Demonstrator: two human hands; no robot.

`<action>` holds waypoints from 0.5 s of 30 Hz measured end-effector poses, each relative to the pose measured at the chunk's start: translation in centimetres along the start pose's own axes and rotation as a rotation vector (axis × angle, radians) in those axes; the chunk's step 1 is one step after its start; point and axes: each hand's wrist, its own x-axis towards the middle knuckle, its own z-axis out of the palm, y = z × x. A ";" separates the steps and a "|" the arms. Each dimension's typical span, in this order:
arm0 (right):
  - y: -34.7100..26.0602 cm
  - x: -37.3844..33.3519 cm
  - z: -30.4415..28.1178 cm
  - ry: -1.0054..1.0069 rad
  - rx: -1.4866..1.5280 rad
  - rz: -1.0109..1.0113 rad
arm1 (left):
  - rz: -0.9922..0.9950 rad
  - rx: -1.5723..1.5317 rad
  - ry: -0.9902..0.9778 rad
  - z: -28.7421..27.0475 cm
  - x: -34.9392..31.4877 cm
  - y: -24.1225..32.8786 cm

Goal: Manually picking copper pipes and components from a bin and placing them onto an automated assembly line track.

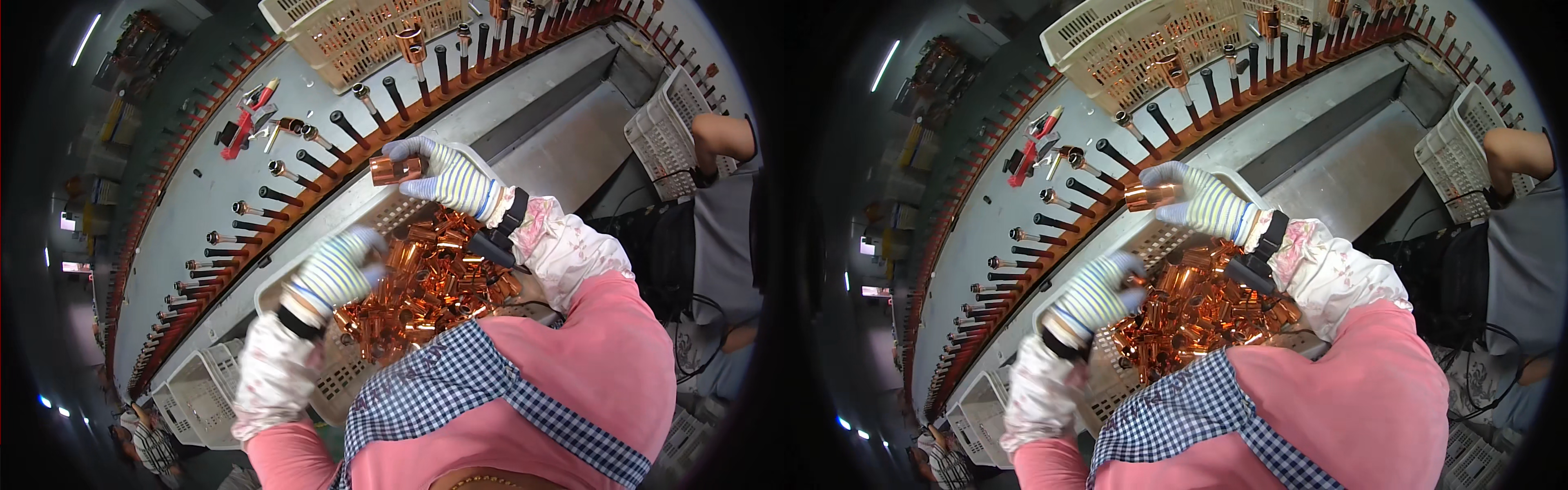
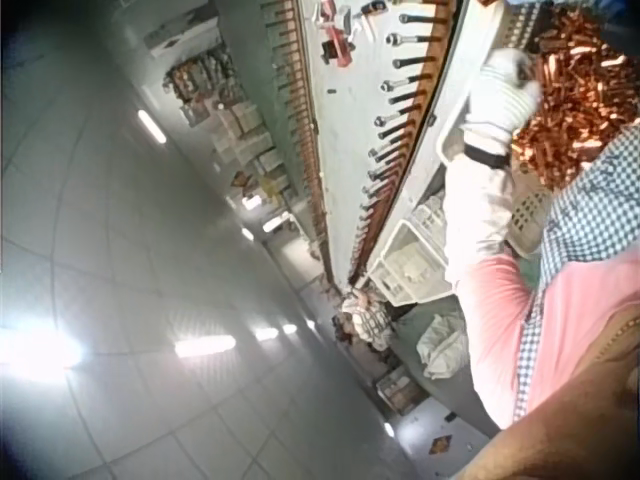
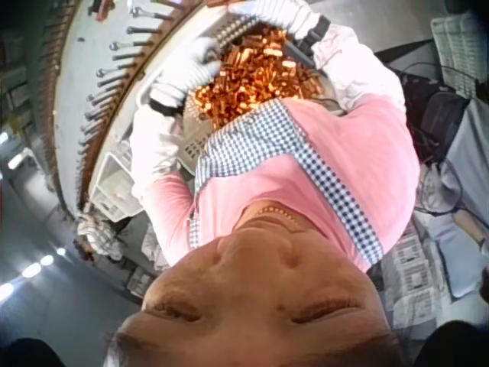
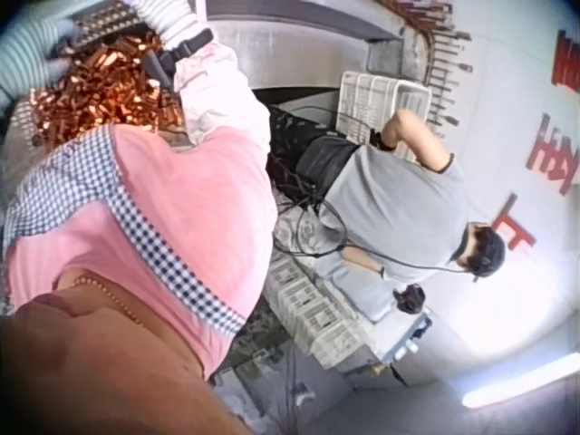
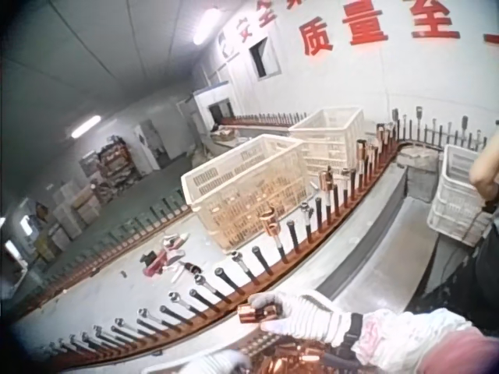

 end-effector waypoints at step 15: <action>2.4 -1.6 1.8 -0.290 -0.292 -0.008 | 0.270 -0.140 -0.104 6.1 -4.4 -2.3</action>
